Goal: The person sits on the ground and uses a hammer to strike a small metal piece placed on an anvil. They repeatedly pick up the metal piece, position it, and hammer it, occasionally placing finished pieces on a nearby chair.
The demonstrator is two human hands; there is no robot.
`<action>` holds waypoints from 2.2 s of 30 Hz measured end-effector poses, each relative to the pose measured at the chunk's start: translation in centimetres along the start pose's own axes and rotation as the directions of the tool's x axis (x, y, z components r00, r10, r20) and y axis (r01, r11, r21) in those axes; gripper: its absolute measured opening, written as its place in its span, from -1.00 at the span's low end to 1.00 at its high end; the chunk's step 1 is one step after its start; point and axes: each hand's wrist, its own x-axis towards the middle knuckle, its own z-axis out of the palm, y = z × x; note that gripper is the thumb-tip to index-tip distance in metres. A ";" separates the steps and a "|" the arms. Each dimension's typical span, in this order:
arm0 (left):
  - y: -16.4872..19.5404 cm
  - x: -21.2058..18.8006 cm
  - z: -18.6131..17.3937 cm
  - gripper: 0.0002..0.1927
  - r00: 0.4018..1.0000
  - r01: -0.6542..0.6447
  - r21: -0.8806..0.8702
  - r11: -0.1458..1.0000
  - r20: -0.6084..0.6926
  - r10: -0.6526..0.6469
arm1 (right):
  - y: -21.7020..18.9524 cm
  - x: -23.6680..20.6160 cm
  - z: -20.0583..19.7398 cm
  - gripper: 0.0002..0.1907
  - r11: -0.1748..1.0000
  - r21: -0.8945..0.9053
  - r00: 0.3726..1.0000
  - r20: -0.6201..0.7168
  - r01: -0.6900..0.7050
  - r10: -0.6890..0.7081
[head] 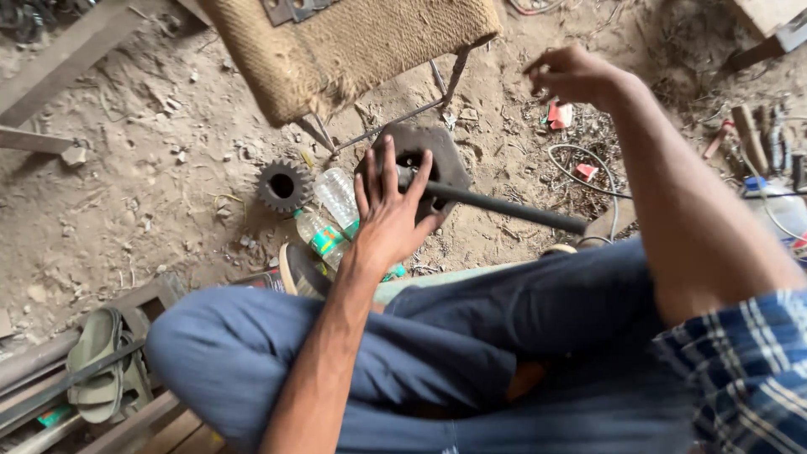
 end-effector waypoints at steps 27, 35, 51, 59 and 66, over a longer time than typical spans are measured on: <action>-0.6 -0.9 0.5 0.28 0.991 0.014 -0.034 0.999 0.130 -0.009 | 10.8 20.9 26.0 -0.70 0.691 -0.688 0.967 0.245 0.221 -0.065; -0.4 -0.8 0.2 0.26 0.972 0.079 -0.049 0.996 0.227 -0.066 | 11.3 19.9 25.7 -0.65 0.741 -0.646 0.980 0.187 0.180 -0.074; -0.8 -0.6 0.1 0.29 0.966 0.077 -0.047 0.996 0.249 -0.063 | 9.4 19.7 24.5 -0.84 0.871 -0.466 0.952 -0.166 0.156 -0.259; -0.6 0.0 -0.8 0.21 0.962 0.106 -0.065 0.992 0.258 -0.086 | 5.9 13.0 17.8 -0.89 0.952 -0.280 0.958 -0.284 -0.120 0.037; -2.4 1.0 1.5 0.20 0.997 -0.073 -0.018 0.997 0.033 0.074 | -1.4 2.6 10.4 -0.84 0.777 -0.565 0.913 -0.407 -0.279 0.032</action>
